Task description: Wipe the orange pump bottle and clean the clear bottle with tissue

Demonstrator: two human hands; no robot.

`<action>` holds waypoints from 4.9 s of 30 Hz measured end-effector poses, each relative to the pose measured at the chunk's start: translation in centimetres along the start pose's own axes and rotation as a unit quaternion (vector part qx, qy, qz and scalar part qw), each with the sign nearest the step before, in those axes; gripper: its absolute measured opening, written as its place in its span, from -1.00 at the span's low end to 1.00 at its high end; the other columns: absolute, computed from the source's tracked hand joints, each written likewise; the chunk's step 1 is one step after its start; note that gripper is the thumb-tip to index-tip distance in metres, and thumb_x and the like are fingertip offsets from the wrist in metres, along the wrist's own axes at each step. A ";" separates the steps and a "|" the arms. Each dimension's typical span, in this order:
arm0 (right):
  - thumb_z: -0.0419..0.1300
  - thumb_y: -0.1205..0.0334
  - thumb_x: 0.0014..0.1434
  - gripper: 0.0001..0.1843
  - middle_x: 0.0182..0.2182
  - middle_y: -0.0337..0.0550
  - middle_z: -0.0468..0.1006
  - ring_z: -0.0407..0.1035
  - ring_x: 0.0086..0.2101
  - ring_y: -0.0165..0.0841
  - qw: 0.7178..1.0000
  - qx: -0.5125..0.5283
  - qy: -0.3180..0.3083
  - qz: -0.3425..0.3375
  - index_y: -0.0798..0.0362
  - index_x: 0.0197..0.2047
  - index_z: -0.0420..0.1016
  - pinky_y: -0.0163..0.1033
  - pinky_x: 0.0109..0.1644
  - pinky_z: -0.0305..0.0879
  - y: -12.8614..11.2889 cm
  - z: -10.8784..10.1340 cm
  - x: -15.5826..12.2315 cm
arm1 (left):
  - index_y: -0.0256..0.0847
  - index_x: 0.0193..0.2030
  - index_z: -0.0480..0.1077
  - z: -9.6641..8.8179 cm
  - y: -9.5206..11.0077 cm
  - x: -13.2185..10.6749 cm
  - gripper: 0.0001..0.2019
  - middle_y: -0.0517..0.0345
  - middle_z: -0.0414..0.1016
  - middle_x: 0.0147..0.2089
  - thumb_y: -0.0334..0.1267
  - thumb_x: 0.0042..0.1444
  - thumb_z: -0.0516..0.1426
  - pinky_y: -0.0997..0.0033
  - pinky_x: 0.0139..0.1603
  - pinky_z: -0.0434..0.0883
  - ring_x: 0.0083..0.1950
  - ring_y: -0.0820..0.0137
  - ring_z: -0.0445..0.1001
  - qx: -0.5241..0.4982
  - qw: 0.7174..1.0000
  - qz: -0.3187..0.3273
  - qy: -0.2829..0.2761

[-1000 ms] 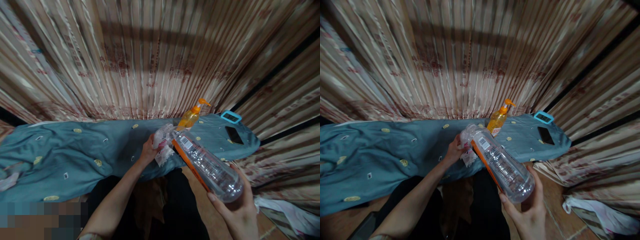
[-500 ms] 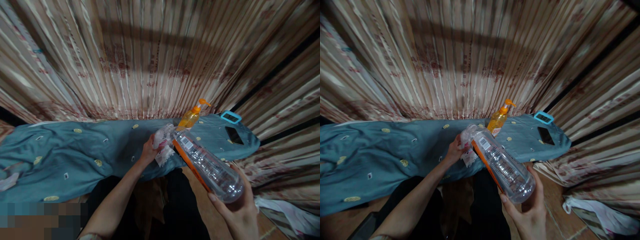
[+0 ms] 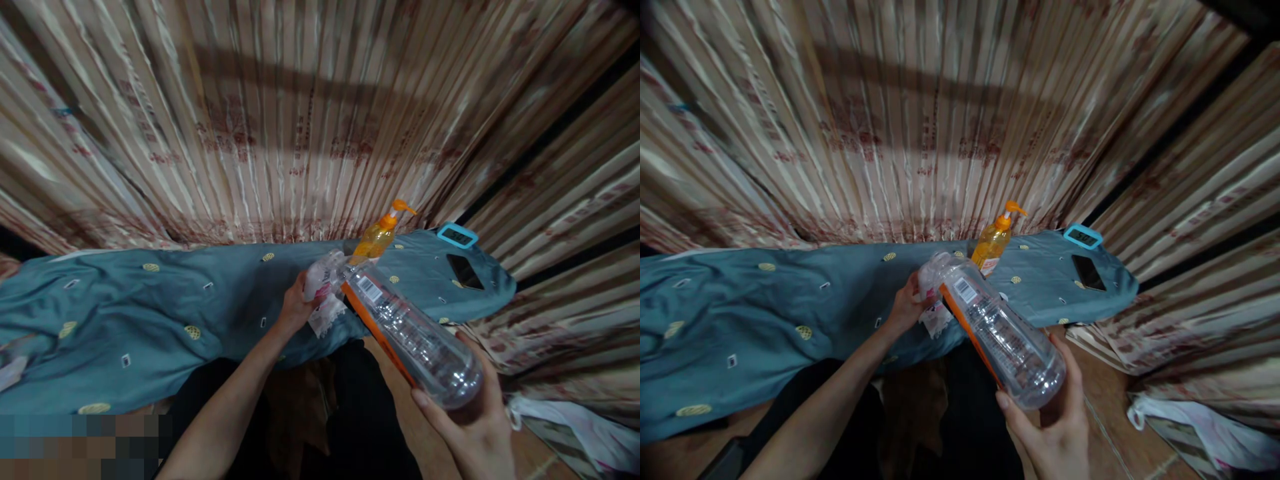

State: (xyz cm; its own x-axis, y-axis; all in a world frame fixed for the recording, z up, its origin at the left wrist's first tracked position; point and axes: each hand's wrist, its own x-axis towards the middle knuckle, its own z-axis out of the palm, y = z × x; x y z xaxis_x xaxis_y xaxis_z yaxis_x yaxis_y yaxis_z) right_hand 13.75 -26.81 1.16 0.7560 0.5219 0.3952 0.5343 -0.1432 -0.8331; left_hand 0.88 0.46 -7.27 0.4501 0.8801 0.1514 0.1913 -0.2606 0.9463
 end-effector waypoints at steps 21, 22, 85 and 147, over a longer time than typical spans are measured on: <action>0.47 -0.10 -0.08 0.15 0.28 0.18 0.30 0.30 0.19 0.02 0.994 0.057 0.006 0.089 0.16 0.45 0.10 0.04 0.27 0.28 -3.0 0.7 -0.6 | -0.19 0.19 0.34 0.2 -0.1 0.1 -0.38 0.08 0.62 0.02 -0.29 -0.04 0.36 0.15 0.14 0.52 0.02 0.20 0.60 0.002 1.000 0.007 0.010; 0.48 -0.10 -0.08 0.12 0.25 0.18 0.33 0.34 0.15 0.01 0.993 0.062 0.010 0.095 0.17 0.42 0.14 0.02 0.22 0.33 -2.7 0.6 -0.5 | -0.19 0.19 0.34 0.2 -0.1 0.1 -0.38 0.09 0.62 0.02 -0.30 -0.05 0.36 0.16 0.15 0.52 0.02 0.21 0.60 -0.001 1.000 0.009 0.010; 0.43 -0.17 -0.07 0.09 0.18 0.20 0.44 0.43 0.09 -0.02 0.996 0.014 -0.016 0.086 0.25 0.39 0.23 -0.11 0.13 0.39 -0.6 -0.5 1.2 | -0.21 0.17 0.31 0.0 -0.6 -0.2 -0.35 0.06 0.63 -0.03 -0.08 -0.04 0.37 0.16 0.10 0.54 -0.02 0.18 0.62 -0.038 0.999 0.020 0.001; 0.43 -0.17 -0.07 0.02 0.15 0.17 0.45 0.43 0.07 -0.04 0.998 -0.009 -0.030 0.060 0.24 0.32 0.27 -0.11 0.14 0.38 -1.6 -0.3 1.3 | -0.17 0.20 0.33 -0.2 -0.4 -0.3 -0.35 0.05 0.63 0.04 -0.17 -0.04 0.40 0.13 0.17 0.52 0.06 0.16 0.62 -0.011 1.000 -0.001 0.004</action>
State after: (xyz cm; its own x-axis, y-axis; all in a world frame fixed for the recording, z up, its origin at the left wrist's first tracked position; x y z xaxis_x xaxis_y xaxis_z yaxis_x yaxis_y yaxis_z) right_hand 13.99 -26.15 3.09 0.7914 0.5492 0.2686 0.4481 -0.2221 -0.8660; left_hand 0.47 0.40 -7.64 0.4421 0.8842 0.1511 0.1739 -0.2497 0.9526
